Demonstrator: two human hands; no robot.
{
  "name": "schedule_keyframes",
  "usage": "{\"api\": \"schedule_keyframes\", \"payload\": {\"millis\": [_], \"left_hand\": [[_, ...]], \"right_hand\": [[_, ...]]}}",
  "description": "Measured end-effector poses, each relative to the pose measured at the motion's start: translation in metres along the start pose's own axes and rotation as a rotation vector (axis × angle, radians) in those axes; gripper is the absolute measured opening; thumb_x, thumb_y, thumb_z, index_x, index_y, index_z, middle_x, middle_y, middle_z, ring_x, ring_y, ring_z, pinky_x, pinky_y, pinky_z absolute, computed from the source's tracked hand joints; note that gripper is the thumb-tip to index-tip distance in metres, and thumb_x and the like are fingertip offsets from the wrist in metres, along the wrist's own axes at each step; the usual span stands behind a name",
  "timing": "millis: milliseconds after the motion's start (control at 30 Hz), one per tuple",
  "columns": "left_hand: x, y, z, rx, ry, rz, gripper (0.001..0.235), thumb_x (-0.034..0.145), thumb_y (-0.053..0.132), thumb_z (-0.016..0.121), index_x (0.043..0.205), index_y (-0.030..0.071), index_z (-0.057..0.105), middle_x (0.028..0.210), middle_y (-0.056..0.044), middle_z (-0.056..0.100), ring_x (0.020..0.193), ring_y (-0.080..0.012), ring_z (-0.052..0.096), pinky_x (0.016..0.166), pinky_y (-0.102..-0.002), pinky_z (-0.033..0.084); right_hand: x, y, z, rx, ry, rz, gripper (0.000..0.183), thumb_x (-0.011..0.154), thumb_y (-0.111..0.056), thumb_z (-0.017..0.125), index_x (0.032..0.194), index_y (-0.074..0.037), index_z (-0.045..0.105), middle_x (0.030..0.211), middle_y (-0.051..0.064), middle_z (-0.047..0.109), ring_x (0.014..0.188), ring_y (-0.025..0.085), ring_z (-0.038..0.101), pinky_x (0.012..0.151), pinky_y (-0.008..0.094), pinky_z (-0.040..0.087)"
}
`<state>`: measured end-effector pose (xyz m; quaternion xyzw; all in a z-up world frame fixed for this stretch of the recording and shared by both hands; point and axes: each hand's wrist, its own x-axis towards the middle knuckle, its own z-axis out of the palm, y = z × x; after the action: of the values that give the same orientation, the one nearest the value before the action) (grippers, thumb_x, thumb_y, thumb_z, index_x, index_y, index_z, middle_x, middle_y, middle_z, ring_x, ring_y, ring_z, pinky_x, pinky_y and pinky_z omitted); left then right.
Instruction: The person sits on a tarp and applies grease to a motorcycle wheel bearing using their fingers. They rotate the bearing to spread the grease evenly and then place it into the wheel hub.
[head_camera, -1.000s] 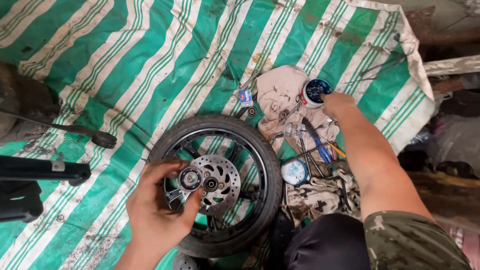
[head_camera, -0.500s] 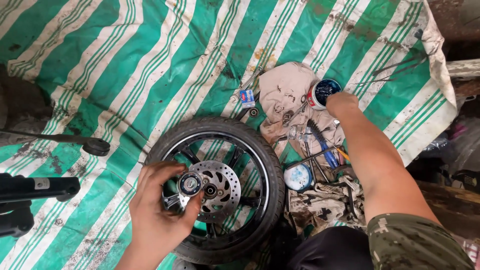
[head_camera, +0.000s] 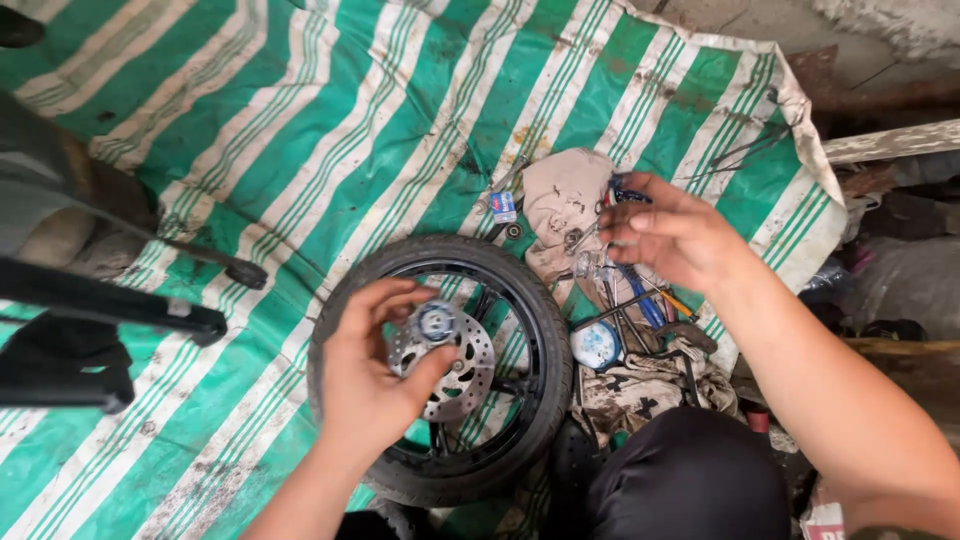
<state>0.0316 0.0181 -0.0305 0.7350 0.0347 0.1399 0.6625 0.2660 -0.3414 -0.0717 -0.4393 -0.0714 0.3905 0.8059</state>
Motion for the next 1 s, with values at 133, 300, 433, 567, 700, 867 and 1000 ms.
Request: {"api": "schedule_keyframes", "payload": {"millis": [133,300,433,567,700,867,1000], "left_hand": [[-0.017,0.016,0.006,-0.295,-0.152,0.129,0.082,0.076,-0.001,0.093,0.146,0.008,0.050,0.132,-0.012,0.073,0.125,-0.0254,0.074,0.115,-0.040,0.056],[-0.036,0.043,0.008,-0.326,-0.219,0.259,0.079,0.082,0.009,0.094,0.148,0.009,0.051,0.139,-0.008,0.066,0.135,-0.0247,0.066,0.124,-0.040,0.050],[-0.050,0.056,0.007,-0.241,-0.250,0.304,0.077,0.079,0.004,0.090,0.147,0.009,0.053,0.136,-0.006,0.074,0.144,-0.0245,0.053,0.123,-0.039,0.047],[-0.058,0.065,0.002,-0.160,-0.238,0.352,0.080,0.078,0.003,0.091,0.148,0.010,0.053,0.137,-0.005,0.073,0.145,-0.0262,0.054,0.126,-0.042,0.044],[-0.059,0.067,0.004,-0.040,-0.159,0.465,0.073,0.080,0.004,0.092,0.145,0.009,0.061,0.126,-0.004,0.081,0.126,-0.0283,0.058,0.113,-0.045,0.049],[-0.057,0.065,0.002,0.053,-0.112,0.539,0.080,0.073,0.001,0.095,0.146,0.012,0.066,0.120,-0.002,0.082,0.115,-0.0272,0.062,0.105,-0.045,0.045],[-0.056,0.065,-0.002,0.117,-0.108,0.598,0.072,0.075,-0.003,0.089,0.142,0.012,0.068,0.116,-0.004,0.081,0.106,-0.0285,0.072,0.097,-0.045,0.054]], "right_hand": [[-0.042,0.024,0.126,0.085,-0.133,-0.003,0.056,0.102,-0.004,0.075,0.155,-0.011,0.057,0.130,0.030,0.072,0.125,0.045,0.070,0.098,0.053,0.057],[-0.075,0.070,0.211,0.230,-0.259,0.027,0.064,0.104,-0.002,0.072,0.163,-0.010,0.049,0.152,0.028,0.060,0.136,0.042,0.061,0.112,0.058,0.047],[-0.089,0.088,0.240,0.245,-0.350,-0.039,0.071,0.104,-0.002,0.069,0.170,-0.006,0.042,0.150,0.027,0.060,0.140,0.041,0.061,0.112,0.050,0.050],[-0.095,0.096,0.241,0.244,-0.322,-0.062,0.079,0.103,-0.006,0.077,0.171,-0.002,0.037,0.148,0.025,0.062,0.136,0.037,0.063,0.104,0.045,0.054],[-0.088,0.111,0.228,0.197,-0.250,-0.117,0.080,0.099,-0.002,0.078,0.168,-0.005,0.039,0.150,0.029,0.060,0.132,0.046,0.067,0.102,0.055,0.058],[-0.081,0.123,0.221,0.146,-0.124,-0.157,0.091,0.085,0.001,0.087,0.164,-0.005,0.043,0.148,0.031,0.063,0.128,0.047,0.069,0.095,0.059,0.064],[-0.081,0.120,0.230,0.134,-0.133,-0.149,0.079,0.091,-0.012,0.086,0.161,-0.005,0.049,0.138,0.021,0.071,0.122,0.036,0.073,0.092,0.053,0.064]]}}
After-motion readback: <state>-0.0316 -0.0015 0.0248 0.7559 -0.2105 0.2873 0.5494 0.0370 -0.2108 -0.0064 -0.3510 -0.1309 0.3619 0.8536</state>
